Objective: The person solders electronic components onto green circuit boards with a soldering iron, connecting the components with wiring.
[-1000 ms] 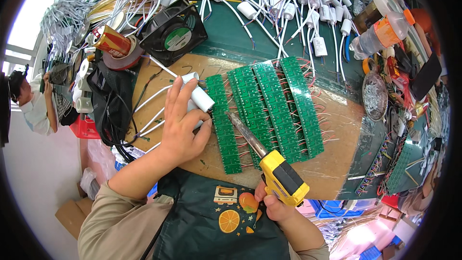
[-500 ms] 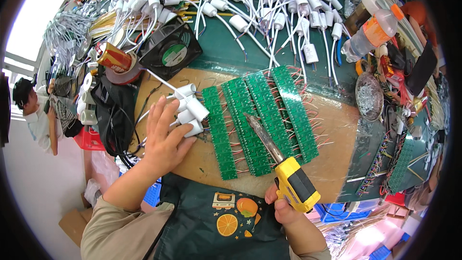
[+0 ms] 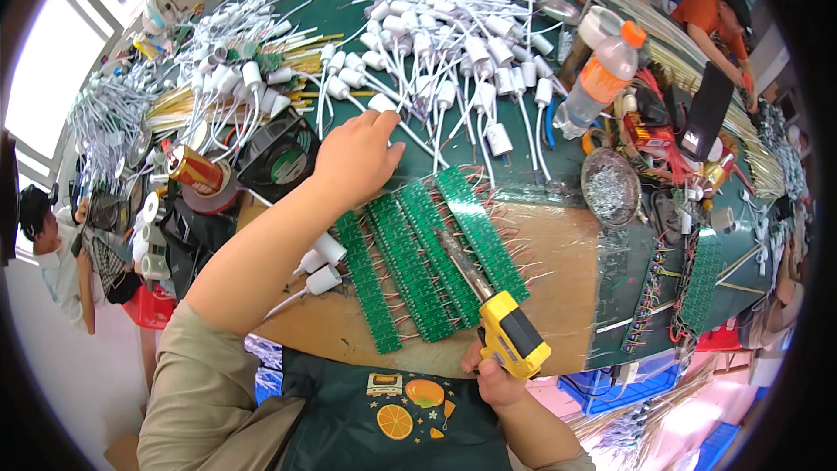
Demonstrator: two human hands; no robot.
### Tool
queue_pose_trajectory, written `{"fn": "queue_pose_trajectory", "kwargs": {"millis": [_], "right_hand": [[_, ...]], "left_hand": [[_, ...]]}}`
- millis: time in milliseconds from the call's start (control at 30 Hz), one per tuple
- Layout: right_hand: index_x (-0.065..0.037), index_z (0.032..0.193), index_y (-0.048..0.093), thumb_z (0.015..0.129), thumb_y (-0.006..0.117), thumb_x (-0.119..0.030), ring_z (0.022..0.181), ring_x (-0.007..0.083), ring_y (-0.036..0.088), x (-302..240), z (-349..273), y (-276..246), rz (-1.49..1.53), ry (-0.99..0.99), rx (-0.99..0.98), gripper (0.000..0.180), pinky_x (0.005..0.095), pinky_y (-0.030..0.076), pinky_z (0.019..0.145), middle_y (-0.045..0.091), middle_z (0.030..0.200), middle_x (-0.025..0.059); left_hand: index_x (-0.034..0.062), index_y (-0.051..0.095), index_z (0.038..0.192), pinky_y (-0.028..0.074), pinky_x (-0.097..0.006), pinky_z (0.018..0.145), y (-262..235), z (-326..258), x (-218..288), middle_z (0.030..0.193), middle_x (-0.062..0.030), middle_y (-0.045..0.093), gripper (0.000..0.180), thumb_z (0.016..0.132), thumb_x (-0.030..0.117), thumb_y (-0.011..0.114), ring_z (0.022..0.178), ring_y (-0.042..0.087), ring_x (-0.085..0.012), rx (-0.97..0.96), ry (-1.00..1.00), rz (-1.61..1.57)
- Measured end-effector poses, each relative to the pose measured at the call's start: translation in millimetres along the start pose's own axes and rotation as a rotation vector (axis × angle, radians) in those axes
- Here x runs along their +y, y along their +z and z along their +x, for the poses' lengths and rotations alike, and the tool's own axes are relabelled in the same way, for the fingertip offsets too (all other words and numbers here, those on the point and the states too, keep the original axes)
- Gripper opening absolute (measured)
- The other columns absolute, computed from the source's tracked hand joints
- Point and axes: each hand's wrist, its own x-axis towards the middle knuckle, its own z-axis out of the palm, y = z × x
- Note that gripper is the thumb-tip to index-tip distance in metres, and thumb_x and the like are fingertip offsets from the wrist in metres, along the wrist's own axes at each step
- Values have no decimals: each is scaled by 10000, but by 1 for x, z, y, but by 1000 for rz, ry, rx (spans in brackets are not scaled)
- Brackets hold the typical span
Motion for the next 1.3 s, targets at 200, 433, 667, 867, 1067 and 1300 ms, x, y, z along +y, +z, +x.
{"fn": "queue_pose_trajectory", "kwargs": {"millis": [200,433,667,867,1067,1300], "right_hand": [[2,1280,425,864,677,-386,685,163,533,1,3,3,-38,-10,-71,622,311,457,633,552,782,71],[-18,1333,385,823,715,-362,620,181,502,2,1,-1,41,-44,8,698,333,442,572,497,711,57],[-14,1319,389,845,680,-358,601,161,492,-5,6,9,60,-48,-57,655,315,442,554,499,710,45],[-16,1327,371,849,669,-356,615,149,503,-4,8,8,2,-35,-72,657,305,447,549,501,718,29],[-19,1328,365,843,680,-381,612,149,502,-2,6,7,-25,-27,-50,682,302,445,542,496,710,30],[-22,1321,368,840,683,-389,594,152,492,-4,5,11,-43,-25,-30,682,306,438,533,484,696,33]], "left_hand": [[54,577,1017,520,-457,679,33,32,-25,825,-171,664,208,825,131,598,778,665,-356,-36,-142,52],[21,600,1020,492,-296,633,-84,-33,11,821,-79,662,180,848,67,624,708,639,-169,54,-226,-514],[-9,619,971,521,-258,652,-114,-208,-32,783,-56,652,235,759,-30,719,712,638,-119,-184,-388,-804],[48,648,933,498,-355,600,-118,-231,-42,698,-92,648,208,742,61,729,647,646,-261,-515,-188,-323],[90,642,957,481,-403,682,-100,-206,-22,829,-91,651,334,686,214,791,771,627,-298,-194,-81,-84],[94,616,1118,469,-352,759,-50,-176,35,1074,-62,622,462,704,230,769,877,588,-223,-76,184,-157]]}}
